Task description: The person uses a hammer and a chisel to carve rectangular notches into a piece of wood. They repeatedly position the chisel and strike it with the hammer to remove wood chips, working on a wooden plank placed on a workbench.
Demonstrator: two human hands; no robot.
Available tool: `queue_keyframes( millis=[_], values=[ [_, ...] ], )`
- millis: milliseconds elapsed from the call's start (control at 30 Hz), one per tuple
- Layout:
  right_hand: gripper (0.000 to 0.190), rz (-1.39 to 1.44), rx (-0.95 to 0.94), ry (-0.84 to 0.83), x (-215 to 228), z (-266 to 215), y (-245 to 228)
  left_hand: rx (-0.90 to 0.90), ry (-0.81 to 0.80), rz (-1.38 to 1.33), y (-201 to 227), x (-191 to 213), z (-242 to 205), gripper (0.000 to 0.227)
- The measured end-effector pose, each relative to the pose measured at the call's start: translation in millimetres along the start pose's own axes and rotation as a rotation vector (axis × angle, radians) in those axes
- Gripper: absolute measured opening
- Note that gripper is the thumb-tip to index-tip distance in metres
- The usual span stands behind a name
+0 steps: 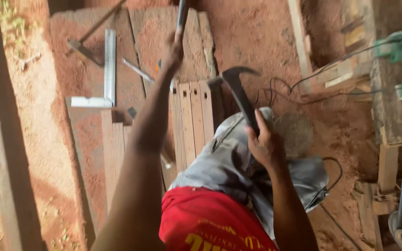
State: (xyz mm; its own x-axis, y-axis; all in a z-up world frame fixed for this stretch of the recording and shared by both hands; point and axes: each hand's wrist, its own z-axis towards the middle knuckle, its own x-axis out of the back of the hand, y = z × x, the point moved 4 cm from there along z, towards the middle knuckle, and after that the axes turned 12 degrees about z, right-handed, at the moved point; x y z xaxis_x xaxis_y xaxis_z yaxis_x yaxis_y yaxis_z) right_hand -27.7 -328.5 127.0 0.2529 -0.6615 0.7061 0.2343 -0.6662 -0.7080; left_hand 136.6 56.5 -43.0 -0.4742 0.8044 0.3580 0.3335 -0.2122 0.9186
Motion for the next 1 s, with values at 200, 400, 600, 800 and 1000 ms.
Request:
queue_keyframes(
  millis=[200,400,600,800,1000],
  values=[
    [0.062,0.037,0.096,0.061,-2,1,1,-0.323,0.027,-0.120,65,63,-53,0.040],
    [0.061,0.047,0.113,0.049,-1,-1,-1,-0.423,0.092,-0.232,93,52,-107,0.040],
    [0.062,0.028,0.068,0.044,0,-1,-4,-0.421,0.148,-0.352,24,18,-83,0.019],
    [0.063,0.017,0.050,0.007,-1,0,-7,-0.496,0.227,-0.254,36,30,-99,0.020],
    [0.062,-0.029,0.056,-0.005,0,0,-12,-0.696,0.397,-0.153,51,36,-120,0.024]
  ],
)
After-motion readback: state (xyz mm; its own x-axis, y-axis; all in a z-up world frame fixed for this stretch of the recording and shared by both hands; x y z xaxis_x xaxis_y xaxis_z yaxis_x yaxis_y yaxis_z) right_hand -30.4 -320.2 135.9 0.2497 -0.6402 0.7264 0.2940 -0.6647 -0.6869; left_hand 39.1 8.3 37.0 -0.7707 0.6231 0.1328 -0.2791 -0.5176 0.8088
